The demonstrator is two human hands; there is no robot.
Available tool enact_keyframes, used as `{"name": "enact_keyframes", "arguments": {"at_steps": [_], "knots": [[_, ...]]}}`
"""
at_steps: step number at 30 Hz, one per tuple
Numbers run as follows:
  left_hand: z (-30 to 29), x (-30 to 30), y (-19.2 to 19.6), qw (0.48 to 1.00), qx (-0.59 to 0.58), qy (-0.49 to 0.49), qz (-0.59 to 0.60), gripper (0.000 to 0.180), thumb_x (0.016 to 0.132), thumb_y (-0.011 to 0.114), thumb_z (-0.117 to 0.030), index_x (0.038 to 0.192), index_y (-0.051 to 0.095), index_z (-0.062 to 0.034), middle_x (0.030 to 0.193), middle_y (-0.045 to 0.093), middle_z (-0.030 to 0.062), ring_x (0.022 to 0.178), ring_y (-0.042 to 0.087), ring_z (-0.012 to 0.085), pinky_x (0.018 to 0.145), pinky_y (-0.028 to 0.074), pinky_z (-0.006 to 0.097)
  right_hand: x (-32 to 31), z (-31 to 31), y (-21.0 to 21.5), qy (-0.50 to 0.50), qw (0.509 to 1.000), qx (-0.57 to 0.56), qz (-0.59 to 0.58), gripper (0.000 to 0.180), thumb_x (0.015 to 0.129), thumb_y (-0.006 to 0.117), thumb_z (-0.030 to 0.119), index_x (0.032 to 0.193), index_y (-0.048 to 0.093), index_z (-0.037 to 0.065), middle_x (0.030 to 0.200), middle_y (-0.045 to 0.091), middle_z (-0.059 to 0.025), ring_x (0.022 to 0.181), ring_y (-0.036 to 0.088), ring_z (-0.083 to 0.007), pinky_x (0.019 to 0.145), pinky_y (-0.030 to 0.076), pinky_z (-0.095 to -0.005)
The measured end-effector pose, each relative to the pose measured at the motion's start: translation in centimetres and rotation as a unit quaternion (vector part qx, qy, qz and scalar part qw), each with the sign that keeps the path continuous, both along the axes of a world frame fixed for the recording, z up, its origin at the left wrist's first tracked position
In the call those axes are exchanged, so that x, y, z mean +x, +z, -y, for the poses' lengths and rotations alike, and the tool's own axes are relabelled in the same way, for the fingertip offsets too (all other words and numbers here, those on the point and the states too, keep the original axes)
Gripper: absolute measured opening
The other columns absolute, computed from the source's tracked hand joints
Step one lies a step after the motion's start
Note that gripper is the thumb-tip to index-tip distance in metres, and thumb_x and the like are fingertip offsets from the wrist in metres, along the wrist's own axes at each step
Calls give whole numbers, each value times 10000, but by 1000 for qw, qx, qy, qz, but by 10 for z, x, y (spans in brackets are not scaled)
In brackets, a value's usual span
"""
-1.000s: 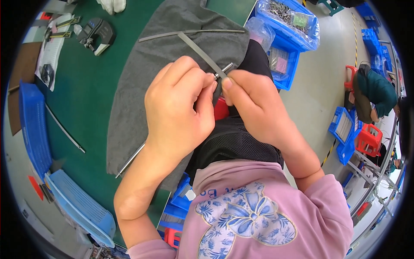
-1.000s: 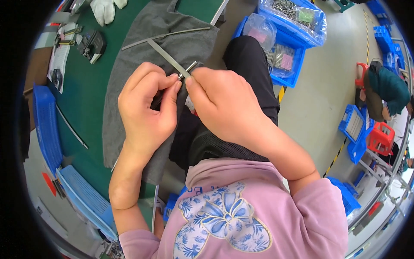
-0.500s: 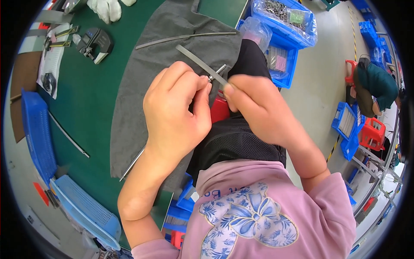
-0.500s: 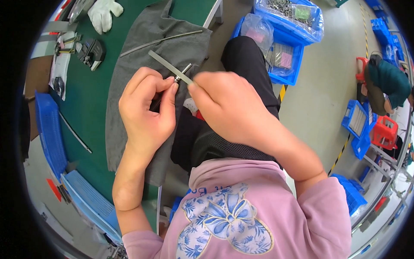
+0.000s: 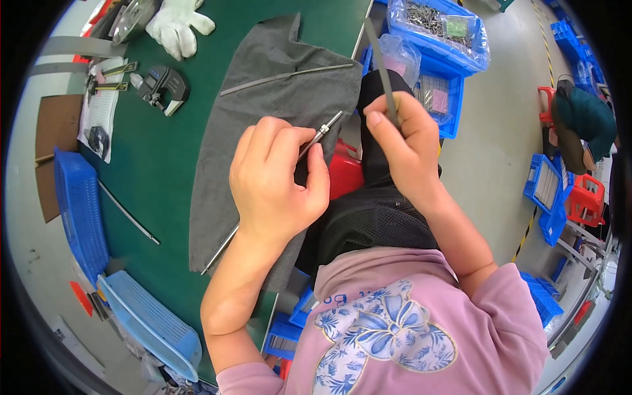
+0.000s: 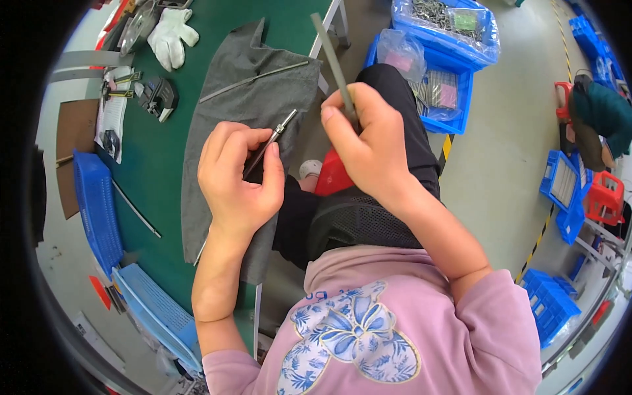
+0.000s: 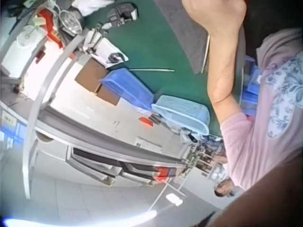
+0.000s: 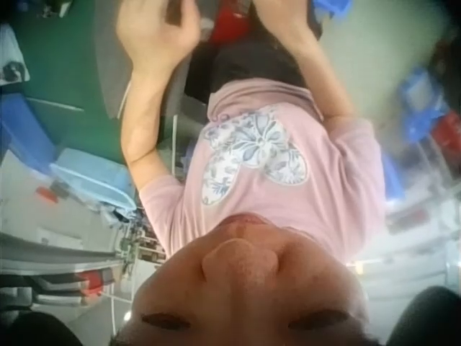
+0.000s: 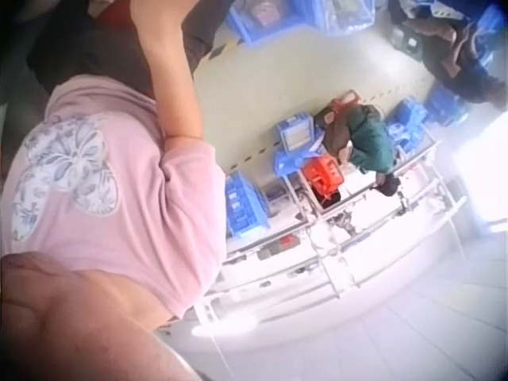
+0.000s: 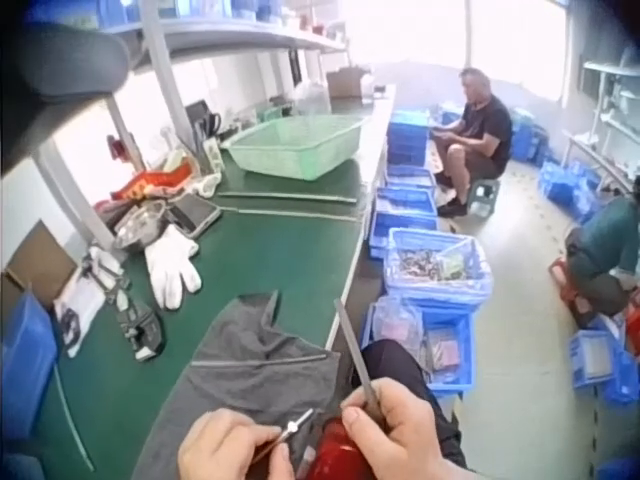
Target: Filing the end of a metal rod and then measuring its thickness with a digital micrometer.
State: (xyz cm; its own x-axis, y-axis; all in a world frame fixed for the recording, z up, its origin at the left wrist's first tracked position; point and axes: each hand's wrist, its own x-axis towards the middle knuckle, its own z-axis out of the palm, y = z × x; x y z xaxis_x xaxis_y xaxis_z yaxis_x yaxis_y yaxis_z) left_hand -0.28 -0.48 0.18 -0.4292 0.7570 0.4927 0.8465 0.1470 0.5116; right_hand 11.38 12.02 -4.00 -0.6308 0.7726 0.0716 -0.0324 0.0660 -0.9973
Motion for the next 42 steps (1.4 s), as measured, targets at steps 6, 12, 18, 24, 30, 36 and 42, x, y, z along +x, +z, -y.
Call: {"name": "enact_keyframes", "arguments": {"at_steps": [6,12,18,24,30,36,42], "knots": [[3,4,5,996,-59,26,-59,152,648,664,-8,758,574,-61,740,522,64,657,526,265,574,426,369,-9,-23,-3,-25,997,68,-11,94,865,630,107,840,613,18,572,501,-1,520,432,-65,481,333,-262],[6,-2,14,994,-101,36,-3,148,699,660,-13,783,541,-37,746,524,90,666,539,296,598,438,385,-67,-56,52,10,968,222,114,266,812,669,287,808,653,21,640,611,-146,621,603,-271,579,458,-360],[-8,-36,34,991,-72,115,12,93,788,656,-29,817,568,-22,814,566,108,680,610,279,605,485,379,-110,-72,55,96,909,316,254,287,763,685,312,814,686,30,748,672,-148,759,667,-306,675,512,-387],[-30,-55,6,982,-97,161,-19,97,785,659,-85,787,582,-26,828,569,109,776,606,313,659,479,423,-106,-68,37,181,961,206,37,181,792,675,155,842,668,-20,707,627,-79,681,582,-156,612,458,-306],[-29,-55,-7,987,-40,152,44,105,756,670,-45,762,568,-19,783,561,106,744,588,317,635,464,417,-111,-48,40,193,899,376,114,184,828,641,231,841,642,47,823,645,-147,783,615,-372,651,481,-440],[-32,-56,-9,989,-7,141,45,106,744,668,-28,741,563,-13,754,551,112,736,580,322,641,459,414,-109,-44,41,143,905,372,150,175,839,635,223,866,645,51,823,651,-128,784,627,-352,659,487,-433],[-35,-55,-9,989,-6,143,34,93,759,658,-25,760,567,-7,779,559,121,762,585,324,667,467,419,-109,-68,49,149,913,345,155,184,839,638,218,849,652,35,811,649,-135,758,621,-346,657,483,-425]]}}
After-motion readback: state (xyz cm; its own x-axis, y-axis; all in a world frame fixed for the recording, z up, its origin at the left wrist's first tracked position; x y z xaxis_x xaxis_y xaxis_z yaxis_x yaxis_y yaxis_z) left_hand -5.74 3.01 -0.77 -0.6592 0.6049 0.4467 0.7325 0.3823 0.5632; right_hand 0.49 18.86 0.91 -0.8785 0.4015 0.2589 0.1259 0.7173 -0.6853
